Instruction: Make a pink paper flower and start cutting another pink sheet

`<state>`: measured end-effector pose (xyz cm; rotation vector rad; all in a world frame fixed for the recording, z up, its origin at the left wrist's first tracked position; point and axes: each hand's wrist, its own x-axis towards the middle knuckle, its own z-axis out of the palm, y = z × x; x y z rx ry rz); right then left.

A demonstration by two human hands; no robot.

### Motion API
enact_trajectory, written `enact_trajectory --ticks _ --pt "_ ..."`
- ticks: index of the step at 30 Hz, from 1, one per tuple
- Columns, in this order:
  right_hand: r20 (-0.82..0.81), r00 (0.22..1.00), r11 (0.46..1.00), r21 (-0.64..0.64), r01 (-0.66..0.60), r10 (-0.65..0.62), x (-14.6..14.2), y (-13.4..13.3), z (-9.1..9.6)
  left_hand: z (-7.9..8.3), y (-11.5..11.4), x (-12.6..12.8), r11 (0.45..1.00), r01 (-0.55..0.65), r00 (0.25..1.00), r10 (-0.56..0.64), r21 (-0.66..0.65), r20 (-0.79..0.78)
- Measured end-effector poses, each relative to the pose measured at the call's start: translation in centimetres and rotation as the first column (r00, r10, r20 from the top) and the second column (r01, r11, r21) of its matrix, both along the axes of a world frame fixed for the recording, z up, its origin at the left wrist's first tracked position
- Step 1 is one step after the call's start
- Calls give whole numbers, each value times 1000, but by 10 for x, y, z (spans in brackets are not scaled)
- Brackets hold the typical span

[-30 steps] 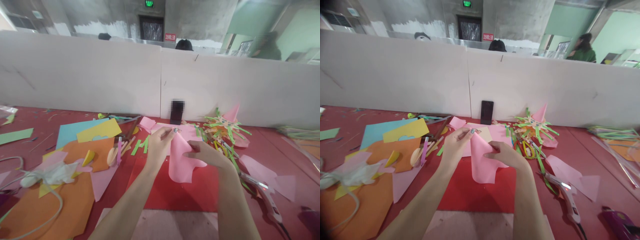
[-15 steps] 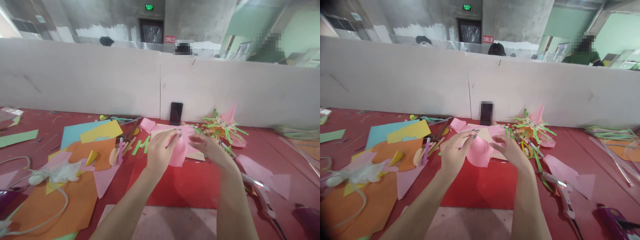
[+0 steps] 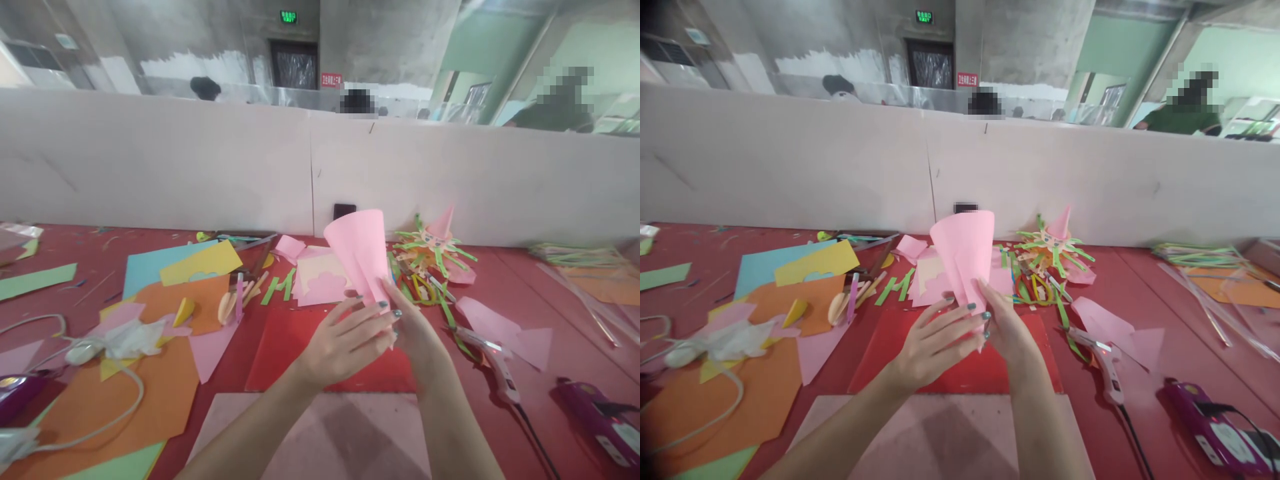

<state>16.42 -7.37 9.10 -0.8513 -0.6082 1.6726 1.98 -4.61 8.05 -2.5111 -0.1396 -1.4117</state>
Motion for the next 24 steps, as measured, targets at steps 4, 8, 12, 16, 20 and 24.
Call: enact_trajectory --ticks 4,8,12,16,20,24 --pt "11 996 994 64 84 -85 -7 3 -12 -21 1 -13 989 -99 994 94 -108 -53" --pt "16 974 967 125 221 -225 -14 11 -31 -36 3 -20 948 -121 989 89 -296 -118" --pt "-14 956 946 139 293 -294 -14 18 -52 -50 5 -19 773 -73 996 86 -630 -10" --pt "-52 943 932 146 332 -328 -14 20 -69 -61 10 -11 286 66 968 216 -956 132" --pt "-50 940 926 160 341 -338 -15 21 -76 -67 12 -1 -78 224 956 209 -971 204" --pt "7 924 913 154 378 -383 -17 25 -77 -71 6 10 -246 175 967 227 -953 119"
